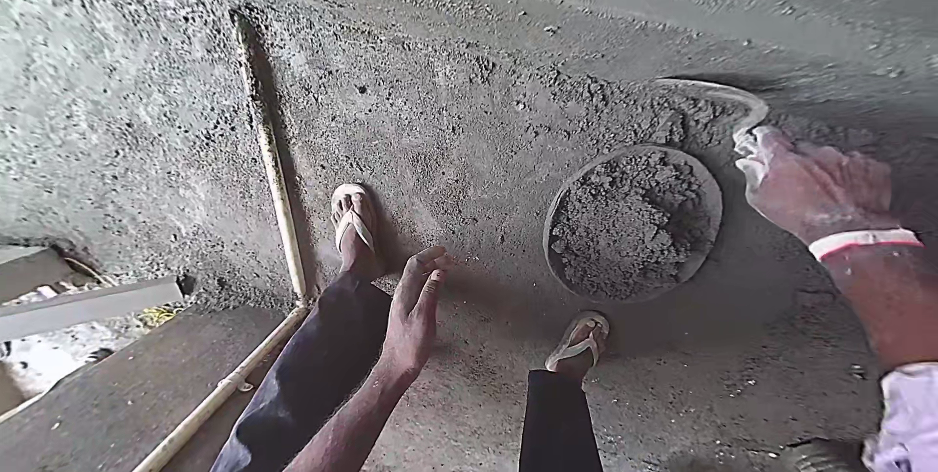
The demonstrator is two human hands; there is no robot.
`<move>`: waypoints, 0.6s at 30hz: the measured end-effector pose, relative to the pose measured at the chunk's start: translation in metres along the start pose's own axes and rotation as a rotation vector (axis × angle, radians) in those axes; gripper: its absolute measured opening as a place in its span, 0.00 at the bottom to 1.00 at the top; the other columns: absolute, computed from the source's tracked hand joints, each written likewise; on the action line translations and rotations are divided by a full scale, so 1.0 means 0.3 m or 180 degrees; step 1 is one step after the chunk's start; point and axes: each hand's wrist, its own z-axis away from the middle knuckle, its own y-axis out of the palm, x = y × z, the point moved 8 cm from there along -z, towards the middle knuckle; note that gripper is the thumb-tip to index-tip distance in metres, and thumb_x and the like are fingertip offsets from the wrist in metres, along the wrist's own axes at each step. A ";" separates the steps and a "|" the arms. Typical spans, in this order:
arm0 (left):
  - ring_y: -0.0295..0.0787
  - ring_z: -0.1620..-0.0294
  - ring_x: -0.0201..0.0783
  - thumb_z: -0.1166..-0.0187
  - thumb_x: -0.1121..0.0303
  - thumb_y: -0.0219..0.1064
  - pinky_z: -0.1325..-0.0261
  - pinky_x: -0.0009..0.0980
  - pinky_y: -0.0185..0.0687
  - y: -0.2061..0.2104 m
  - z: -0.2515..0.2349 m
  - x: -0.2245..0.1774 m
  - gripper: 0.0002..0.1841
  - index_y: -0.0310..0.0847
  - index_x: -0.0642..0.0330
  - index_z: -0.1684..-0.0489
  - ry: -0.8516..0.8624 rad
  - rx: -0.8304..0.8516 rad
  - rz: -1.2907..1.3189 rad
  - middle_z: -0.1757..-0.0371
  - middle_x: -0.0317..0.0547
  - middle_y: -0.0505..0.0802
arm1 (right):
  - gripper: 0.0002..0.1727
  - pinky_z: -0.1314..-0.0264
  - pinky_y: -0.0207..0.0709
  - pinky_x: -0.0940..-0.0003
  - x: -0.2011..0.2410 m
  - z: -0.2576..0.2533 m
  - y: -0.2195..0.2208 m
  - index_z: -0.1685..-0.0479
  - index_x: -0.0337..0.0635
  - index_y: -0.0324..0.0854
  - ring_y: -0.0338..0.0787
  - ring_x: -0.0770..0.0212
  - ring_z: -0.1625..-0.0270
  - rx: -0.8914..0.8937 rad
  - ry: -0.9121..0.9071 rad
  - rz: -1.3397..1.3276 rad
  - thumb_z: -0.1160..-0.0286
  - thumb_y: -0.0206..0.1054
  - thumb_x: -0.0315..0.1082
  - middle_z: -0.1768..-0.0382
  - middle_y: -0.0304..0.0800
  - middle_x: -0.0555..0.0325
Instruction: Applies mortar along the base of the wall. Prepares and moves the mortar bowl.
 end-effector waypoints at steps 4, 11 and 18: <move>0.84 0.31 0.40 0.13 0.62 0.47 0.32 0.40 0.82 0.015 0.023 0.034 0.23 0.73 0.60 0.25 -0.0054 0.0039 -0.0010 0.33 0.46 0.88 | 0.30 0.58 0.68 0.13 -0.067 0.061 -0.021 0.15 0.37 0.62 0.82 0.07 0.49 -0.0210 -0.0130 -0.0034 0.06 0.50 0.49 0.45 0.81 0.12; 0.85 0.33 0.40 0.13 0.61 0.48 0.31 0.41 0.82 0.050 0.030 0.044 0.23 0.74 0.61 0.26 0.0128 0.0101 -0.0238 0.34 0.47 0.88 | 0.29 0.53 0.69 0.13 0.035 -0.054 0.111 0.15 0.37 0.64 0.82 0.08 0.44 0.0158 -0.0050 -0.0202 0.08 0.53 0.44 0.47 0.82 0.12; 0.85 0.33 0.39 0.13 0.63 0.47 0.30 0.36 0.82 0.038 0.032 0.051 0.23 0.72 0.67 0.26 0.0108 0.0138 -0.0135 0.31 0.51 0.86 | 0.30 0.53 0.71 0.15 0.062 -0.007 0.012 0.12 0.41 0.62 0.83 0.10 0.45 -0.0196 -0.0240 -0.0202 0.06 0.51 0.47 0.41 0.82 0.16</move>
